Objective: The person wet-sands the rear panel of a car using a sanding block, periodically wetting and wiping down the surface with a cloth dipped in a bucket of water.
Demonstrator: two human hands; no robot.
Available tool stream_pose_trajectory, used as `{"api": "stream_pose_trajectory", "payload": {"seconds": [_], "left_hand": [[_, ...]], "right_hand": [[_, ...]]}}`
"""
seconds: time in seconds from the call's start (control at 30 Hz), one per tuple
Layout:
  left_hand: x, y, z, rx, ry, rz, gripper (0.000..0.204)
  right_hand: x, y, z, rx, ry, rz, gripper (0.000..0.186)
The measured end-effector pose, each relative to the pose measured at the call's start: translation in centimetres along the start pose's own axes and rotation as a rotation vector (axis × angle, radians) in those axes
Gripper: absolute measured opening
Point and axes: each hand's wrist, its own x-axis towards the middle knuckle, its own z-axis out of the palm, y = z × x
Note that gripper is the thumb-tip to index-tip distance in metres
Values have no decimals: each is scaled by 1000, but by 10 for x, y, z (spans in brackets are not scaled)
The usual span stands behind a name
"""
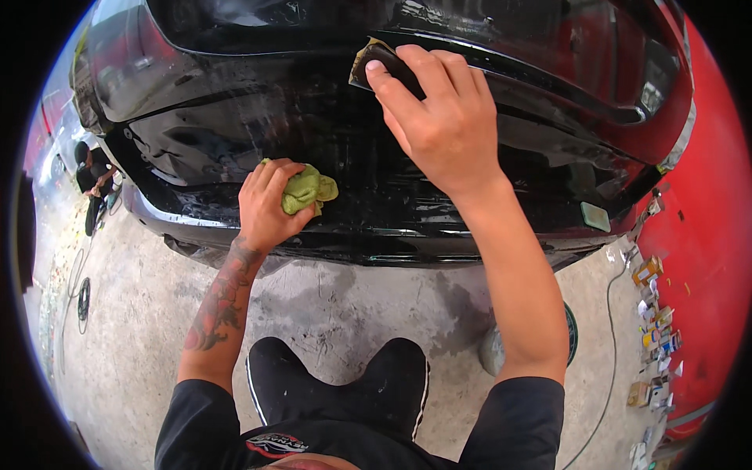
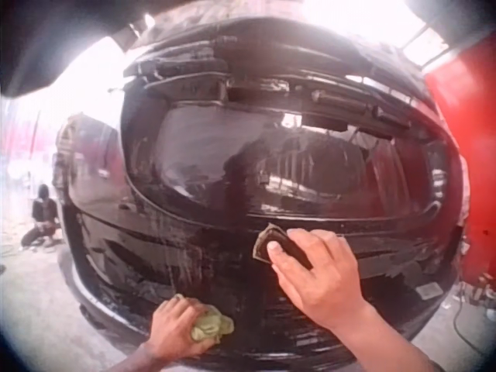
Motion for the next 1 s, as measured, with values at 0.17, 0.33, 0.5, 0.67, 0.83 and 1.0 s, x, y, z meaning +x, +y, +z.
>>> {"api": "stream_pose_trajectory", "payload": {"seconds": [0.17, 0.33, 0.5, 0.67, 0.83, 1.0], "left_hand": [[1, 0, 1, -7, -11, -6, 50], [2, 2, 0, 17, -22, -15, 50], [0, -2, -2, -8, -31, -13, 50], [3, 2, 3, -32, -27, -4, 56], [-3, -6, -4, 21, -20, -3, 61], [-4, -3, -9, 67, -80, 7, 64]], "right_hand": [[-24, 22, -21, -51, -29, 20, 47], [5, -1, 3, 5, -9, -44, 46], [7, -1, -4, 5, -69, -67, 46], [-46, 30, -60, -100, -141, 134, 47], [-76, 16, -88, -42, -188, 318, 43], [-148, -48, -112, 314, -187, 837, 41]]}}
